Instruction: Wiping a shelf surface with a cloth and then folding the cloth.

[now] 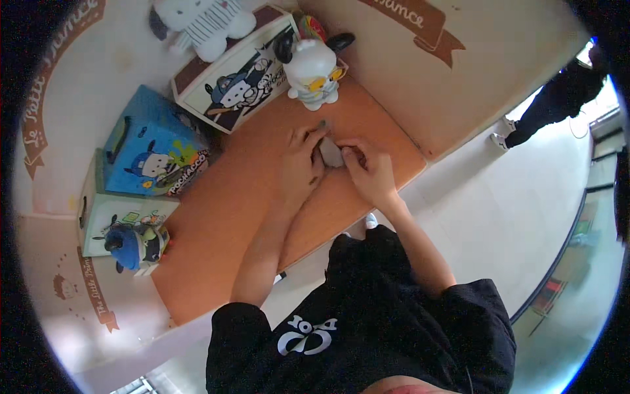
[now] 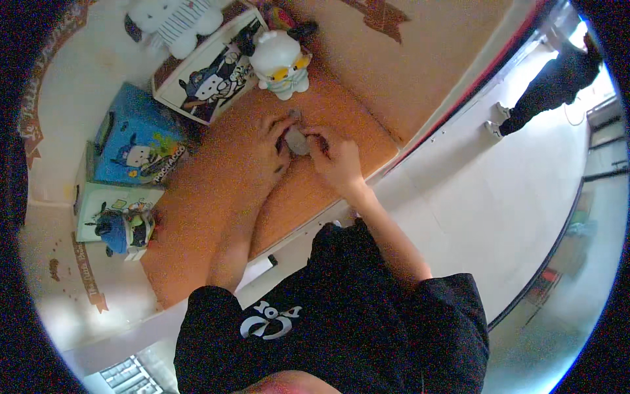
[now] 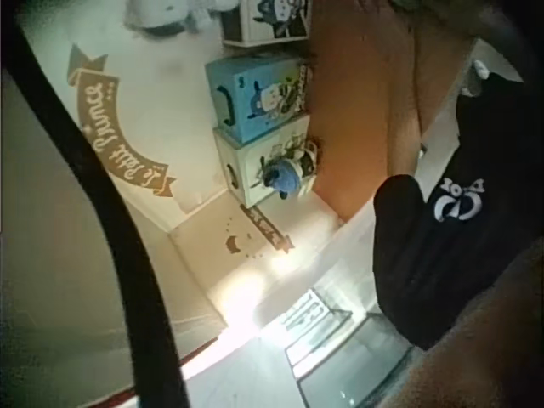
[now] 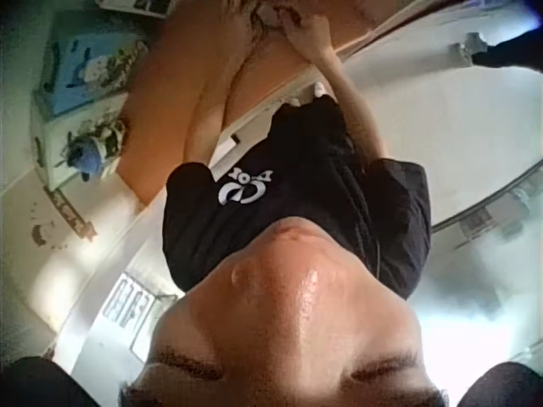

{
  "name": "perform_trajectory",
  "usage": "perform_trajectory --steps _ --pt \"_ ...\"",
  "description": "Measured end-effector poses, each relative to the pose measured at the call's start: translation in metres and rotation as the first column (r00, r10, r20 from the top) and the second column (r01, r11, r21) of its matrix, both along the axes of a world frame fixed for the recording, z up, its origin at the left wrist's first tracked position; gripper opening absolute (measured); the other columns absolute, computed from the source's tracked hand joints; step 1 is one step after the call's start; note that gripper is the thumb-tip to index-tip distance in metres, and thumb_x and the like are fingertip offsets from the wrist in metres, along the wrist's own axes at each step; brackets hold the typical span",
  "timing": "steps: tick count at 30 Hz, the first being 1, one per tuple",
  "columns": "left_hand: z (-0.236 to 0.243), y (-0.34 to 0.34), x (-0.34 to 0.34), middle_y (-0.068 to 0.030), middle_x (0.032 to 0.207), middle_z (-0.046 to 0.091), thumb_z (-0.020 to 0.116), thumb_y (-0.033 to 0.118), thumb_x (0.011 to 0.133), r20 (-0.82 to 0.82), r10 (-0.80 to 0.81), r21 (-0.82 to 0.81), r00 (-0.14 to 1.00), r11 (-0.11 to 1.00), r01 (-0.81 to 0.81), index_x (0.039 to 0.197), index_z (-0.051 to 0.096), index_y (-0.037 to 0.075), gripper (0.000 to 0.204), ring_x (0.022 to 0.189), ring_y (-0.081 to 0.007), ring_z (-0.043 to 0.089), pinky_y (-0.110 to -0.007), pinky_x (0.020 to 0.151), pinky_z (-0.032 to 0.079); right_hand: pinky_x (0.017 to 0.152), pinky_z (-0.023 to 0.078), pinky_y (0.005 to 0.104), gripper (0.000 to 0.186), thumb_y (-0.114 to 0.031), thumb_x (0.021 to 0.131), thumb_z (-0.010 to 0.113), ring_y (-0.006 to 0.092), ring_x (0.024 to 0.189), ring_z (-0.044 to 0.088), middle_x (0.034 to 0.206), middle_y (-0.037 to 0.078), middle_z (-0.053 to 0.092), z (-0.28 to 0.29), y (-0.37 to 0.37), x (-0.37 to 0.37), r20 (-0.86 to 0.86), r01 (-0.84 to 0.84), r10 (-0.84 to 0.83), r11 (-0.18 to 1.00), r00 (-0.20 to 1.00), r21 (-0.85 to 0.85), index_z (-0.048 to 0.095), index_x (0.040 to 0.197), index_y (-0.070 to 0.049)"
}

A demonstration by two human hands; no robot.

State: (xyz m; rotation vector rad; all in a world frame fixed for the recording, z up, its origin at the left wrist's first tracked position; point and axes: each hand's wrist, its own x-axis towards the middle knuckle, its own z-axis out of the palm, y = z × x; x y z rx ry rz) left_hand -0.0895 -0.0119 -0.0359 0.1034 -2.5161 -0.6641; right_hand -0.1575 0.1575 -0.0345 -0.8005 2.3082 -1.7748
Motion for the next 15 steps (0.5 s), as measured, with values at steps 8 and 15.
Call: perform_trajectory --steps 8,15 --pt "0.003 -0.013 0.006 -0.0126 0.12 0.067 0.058 -0.009 0.086 -0.022 -0.03 0.139 0.999 0.99 0.033 0.125 0.072 0.005 0.043 0.103 -0.0316 0.061 -0.038 0.092 0.051 0.067 0.055 0.0357 0.027 -0.023 0.094 0.078 0.0257 0.072 0.069 0.09 0.01 0.076 0.019 -0.035 -0.047 -0.329 0.108 -0.012 0.955 0.944 0.276 0.072 0.114 -0.005" --pt "0.01 -0.013 0.009 -0.0141 0.121 0.068 0.06 -0.008 0.086 0.015 -0.053 0.245 0.998 0.968 0.048 0.124 0.073 0.006 0.043 0.109 -0.0337 0.062 -0.04 0.095 0.052 0.071 0.056 0.0375 0.028 -0.026 0.094 0.08 0.0278 0.077 0.071 0.093 0.01 0.075 0.013 -0.071 -0.09 -0.388 0.086 0.009 0.97 0.922 0.227 0.068 0.11 -0.006"
